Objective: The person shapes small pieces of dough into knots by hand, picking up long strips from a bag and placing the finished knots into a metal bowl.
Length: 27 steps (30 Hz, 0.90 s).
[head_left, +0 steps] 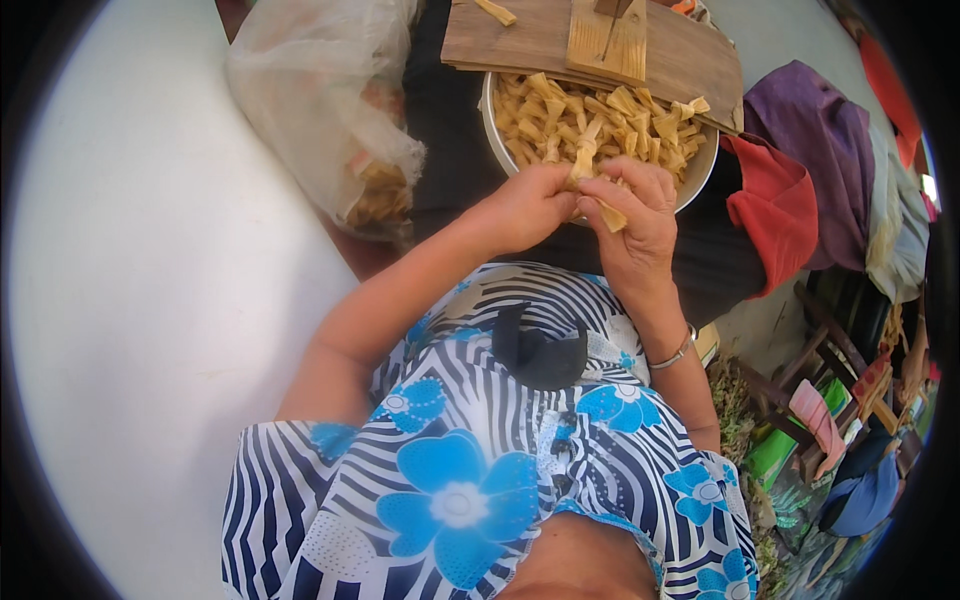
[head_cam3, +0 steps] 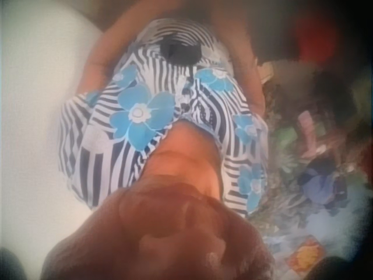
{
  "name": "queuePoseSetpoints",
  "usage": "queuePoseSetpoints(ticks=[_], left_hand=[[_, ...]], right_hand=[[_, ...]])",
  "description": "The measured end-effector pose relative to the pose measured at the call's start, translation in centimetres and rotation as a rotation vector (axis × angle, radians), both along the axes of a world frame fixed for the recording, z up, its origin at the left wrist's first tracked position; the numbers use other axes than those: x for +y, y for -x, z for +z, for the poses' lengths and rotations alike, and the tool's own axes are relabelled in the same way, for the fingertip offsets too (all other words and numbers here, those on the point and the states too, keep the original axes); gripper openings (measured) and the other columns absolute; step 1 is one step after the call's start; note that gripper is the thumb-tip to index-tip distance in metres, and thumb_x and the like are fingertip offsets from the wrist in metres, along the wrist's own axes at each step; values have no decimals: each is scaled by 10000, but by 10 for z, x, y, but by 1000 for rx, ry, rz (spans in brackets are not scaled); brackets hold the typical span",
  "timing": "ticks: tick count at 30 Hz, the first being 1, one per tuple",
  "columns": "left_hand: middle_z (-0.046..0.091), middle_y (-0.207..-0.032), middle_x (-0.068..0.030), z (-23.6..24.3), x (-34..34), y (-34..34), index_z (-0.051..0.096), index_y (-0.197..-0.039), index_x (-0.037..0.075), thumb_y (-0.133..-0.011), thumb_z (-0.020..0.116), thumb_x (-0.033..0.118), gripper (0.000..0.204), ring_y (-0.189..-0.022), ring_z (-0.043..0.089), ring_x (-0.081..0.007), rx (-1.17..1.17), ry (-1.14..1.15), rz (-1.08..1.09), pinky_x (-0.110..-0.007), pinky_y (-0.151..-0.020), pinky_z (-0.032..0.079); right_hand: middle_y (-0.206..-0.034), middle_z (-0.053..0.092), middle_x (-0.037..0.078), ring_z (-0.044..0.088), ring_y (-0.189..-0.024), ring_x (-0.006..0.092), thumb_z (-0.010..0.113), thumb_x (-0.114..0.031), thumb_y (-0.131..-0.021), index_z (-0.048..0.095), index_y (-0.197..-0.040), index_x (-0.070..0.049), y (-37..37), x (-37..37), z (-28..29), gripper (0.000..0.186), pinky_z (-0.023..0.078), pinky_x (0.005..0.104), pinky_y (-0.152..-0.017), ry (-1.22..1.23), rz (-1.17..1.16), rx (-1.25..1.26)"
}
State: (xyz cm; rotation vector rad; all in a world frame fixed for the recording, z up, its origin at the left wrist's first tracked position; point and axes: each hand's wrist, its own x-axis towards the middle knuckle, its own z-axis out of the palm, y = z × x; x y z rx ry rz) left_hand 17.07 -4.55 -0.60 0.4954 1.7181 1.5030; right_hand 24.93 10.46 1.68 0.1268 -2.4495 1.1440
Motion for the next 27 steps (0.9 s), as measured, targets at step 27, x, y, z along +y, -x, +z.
queuePoseSetpoints(ticks=[27], left_hand=[[615,-778,-16,26,17,17,630,-948,58,-954,528,242,210,-670,573,-124,-328,-165,250,-263,-595,455]], right_hand=[[-1071,640,146,627,-935,260,584,15,-864,598,-1164,2,34,2,2,301,503,315,-828,273,-56,68]])
